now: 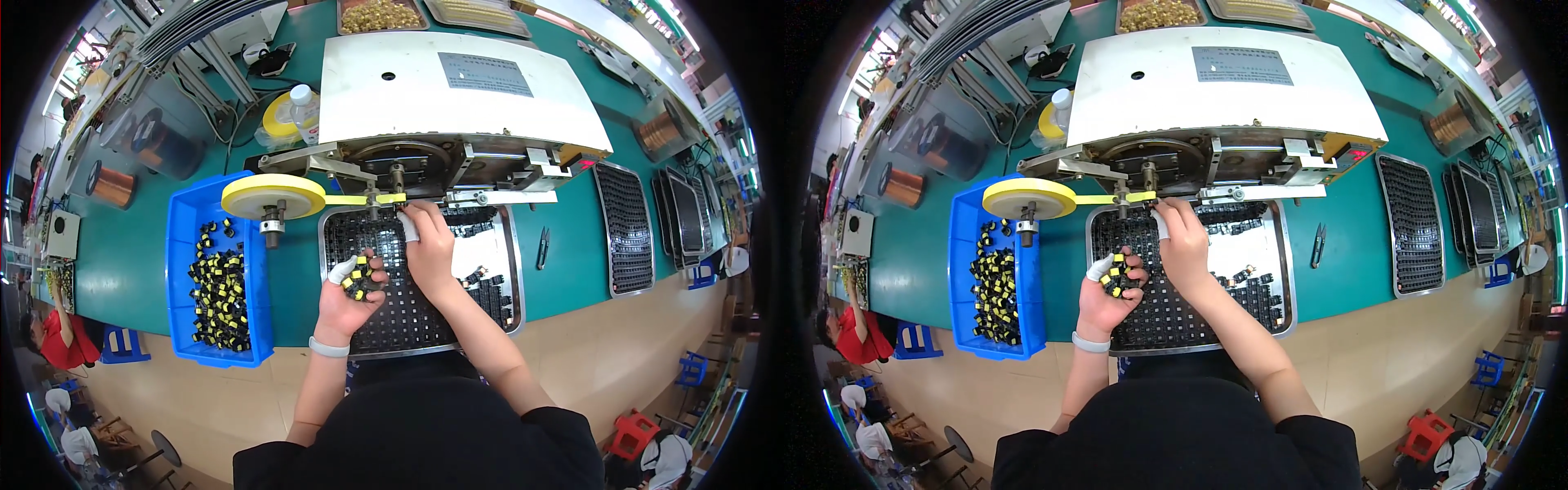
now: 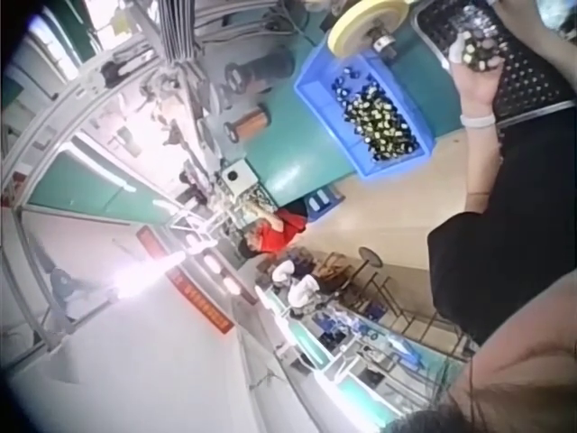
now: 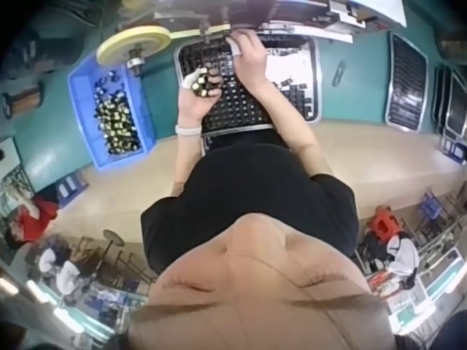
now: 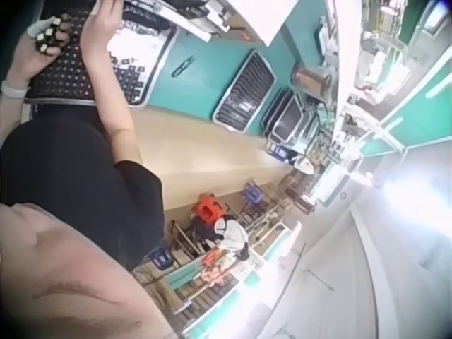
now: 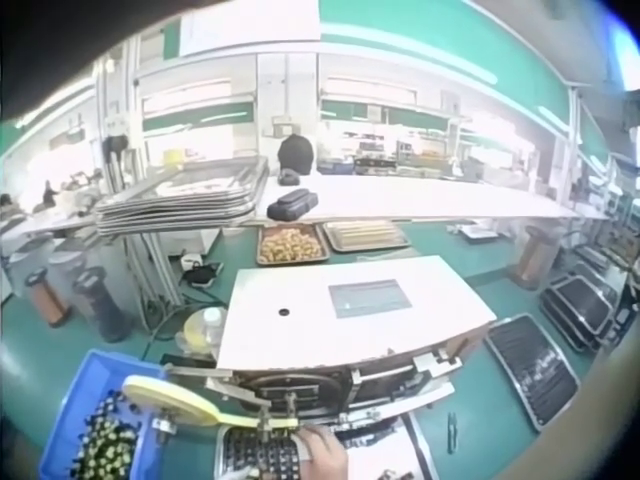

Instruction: The person assembles electronic components using a specialized taping machine at an industrial workstation.

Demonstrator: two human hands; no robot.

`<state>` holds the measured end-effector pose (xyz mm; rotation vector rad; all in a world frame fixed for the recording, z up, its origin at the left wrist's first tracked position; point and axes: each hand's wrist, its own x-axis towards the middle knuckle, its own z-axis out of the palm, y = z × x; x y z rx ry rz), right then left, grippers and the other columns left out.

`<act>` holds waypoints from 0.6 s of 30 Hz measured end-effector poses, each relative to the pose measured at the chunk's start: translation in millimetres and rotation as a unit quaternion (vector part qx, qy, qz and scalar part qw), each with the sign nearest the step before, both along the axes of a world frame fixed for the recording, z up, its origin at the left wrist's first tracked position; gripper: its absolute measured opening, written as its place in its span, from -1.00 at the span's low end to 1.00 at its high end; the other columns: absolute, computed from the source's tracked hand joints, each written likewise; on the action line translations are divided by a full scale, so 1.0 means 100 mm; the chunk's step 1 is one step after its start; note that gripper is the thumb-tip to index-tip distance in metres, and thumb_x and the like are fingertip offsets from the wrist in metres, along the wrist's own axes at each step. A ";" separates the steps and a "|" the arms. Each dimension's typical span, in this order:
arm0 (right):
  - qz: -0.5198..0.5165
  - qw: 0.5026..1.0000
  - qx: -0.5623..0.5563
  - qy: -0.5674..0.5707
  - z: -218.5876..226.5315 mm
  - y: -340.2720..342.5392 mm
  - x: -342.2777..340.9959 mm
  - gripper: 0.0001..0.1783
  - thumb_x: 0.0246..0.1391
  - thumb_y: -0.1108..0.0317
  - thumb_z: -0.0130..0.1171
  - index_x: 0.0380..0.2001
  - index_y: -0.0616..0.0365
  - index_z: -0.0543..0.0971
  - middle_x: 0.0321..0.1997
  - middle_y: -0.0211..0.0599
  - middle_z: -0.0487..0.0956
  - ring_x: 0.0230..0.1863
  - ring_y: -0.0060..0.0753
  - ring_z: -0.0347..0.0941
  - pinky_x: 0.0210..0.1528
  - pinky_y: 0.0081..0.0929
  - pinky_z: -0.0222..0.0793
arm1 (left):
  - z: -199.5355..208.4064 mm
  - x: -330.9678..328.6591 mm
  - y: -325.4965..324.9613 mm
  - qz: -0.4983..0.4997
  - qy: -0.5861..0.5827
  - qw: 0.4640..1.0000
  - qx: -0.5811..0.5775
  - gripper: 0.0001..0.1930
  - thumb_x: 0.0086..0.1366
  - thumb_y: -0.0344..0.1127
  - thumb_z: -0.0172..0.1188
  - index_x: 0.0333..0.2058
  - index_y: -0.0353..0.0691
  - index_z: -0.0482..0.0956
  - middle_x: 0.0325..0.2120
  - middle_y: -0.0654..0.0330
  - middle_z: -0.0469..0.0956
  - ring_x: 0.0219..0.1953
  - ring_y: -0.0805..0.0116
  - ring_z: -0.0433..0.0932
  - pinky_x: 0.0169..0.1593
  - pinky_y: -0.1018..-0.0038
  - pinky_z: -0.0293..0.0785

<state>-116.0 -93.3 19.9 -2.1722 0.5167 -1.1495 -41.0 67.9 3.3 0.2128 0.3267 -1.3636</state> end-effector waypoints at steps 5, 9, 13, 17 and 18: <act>0.111 0.980 0.154 0.053 0.29 -0.05 -0.26 -0.58 -0.02 0.62 0.21 -0.02 0.25 0.52 -0.12 -0.13 0.54 -0.19 -0.24 0.54 -0.14 -0.43 0.45 | 0.04 -0.01 -0.02 0.003 -0.031 0.999 0.010 -0.73 0.32 -0.20 0.02 -0.03 -0.06 0.43 -0.22 0.26 0.37 -0.21 0.37 0.34 -0.38 0.51 0.29; 0.048 0.975 0.127 0.177 -0.01 -0.29 -0.68 -0.60 -0.04 0.61 0.19 -0.05 0.23 0.55 -0.24 -0.15 0.54 -0.25 -0.22 0.50 -0.15 -0.40 0.41 | 0.09 -0.02 0.05 0.016 -0.061 0.998 0.005 -0.74 0.33 -0.11 0.04 -0.10 -0.07 0.45 -0.18 0.21 0.39 -0.22 0.35 0.35 -0.39 0.50 0.31; 0.042 0.961 0.116 0.247 -0.24 -0.39 -0.86 -0.65 -0.06 0.59 0.19 -0.13 0.22 0.58 -0.28 -0.14 0.52 -0.29 -0.12 0.49 -0.19 -0.34 0.41 | 0.08 -0.04 0.17 0.022 -0.032 0.999 -0.018 -0.76 0.35 -0.07 0.02 -0.17 -0.09 0.45 -0.25 0.24 0.33 -0.32 0.41 0.28 -0.46 0.55 0.27; 0.027 0.952 0.045 0.303 -0.32 -0.33 -0.77 -0.67 -0.03 0.53 0.19 -0.12 0.15 0.58 -0.26 -0.11 0.53 -0.23 -0.03 0.50 -0.16 -0.25 0.44 | 0.03 -0.01 0.36 0.043 -0.053 0.996 -0.056 -0.74 0.39 -0.06 -0.03 -0.22 -0.12 0.44 -0.37 0.28 0.24 -0.38 0.45 0.23 -0.53 0.58 0.27; 0.006 0.943 0.019 0.332 -0.33 -0.33 -0.75 -0.68 -0.03 0.51 0.19 -0.13 0.13 0.58 -0.25 -0.10 0.54 -0.21 -0.01 0.50 -0.15 -0.22 0.44 | 0.04 0.00 0.40 0.058 -0.050 0.995 -0.056 -0.74 0.39 -0.06 -0.03 -0.22 -0.12 0.43 -0.37 0.28 0.23 -0.38 0.44 0.23 -0.53 0.58 0.27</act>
